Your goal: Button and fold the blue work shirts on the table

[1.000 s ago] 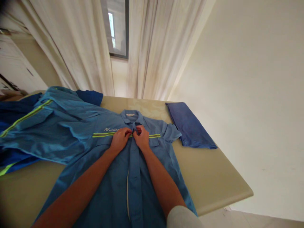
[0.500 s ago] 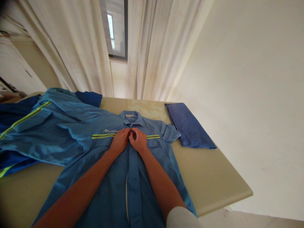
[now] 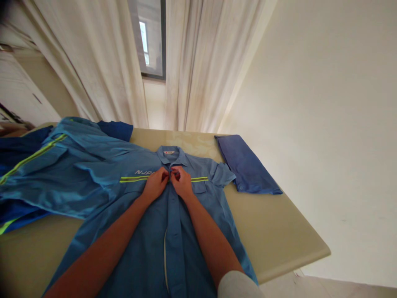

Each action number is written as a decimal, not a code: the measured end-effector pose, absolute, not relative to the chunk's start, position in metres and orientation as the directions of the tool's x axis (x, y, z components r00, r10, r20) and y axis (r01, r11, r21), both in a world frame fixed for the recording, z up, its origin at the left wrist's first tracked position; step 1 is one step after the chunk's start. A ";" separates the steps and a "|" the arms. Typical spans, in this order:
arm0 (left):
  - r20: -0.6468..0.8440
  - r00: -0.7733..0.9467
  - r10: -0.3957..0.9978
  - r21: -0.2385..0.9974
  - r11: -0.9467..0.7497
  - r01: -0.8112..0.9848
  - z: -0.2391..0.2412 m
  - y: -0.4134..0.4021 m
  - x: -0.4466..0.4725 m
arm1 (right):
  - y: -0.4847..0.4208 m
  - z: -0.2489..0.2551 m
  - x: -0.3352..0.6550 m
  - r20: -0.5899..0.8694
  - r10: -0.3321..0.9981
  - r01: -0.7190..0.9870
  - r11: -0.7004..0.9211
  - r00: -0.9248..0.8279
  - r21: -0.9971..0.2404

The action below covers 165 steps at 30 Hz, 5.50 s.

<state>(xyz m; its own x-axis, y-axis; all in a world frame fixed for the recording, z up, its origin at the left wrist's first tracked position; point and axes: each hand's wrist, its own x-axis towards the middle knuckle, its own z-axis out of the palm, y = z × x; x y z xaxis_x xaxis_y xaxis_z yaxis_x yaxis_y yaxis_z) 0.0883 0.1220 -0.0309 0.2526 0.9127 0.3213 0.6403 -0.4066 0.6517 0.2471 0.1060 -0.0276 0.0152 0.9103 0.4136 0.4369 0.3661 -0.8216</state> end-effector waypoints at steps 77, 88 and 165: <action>0.364 0.377 0.851 0.475 -0.518 0.711 -0.030 0.129 0.074 | 0.109 -0.029 0.246 0.317 0.948 0.384 0.308 -0.042 -0.870; 0.380 0.456 0.805 0.392 -0.586 0.709 -0.029 0.129 0.078 | 0.030 -0.003 0.246 0.247 0.960 0.764 0.062 0.130 -0.643; 0.221 0.284 0.933 0.842 -0.330 0.428 -0.014 0.022 0.072 | -0.001 -0.009 0.239 0.310 0.950 0.725 0.239 -0.037 -0.646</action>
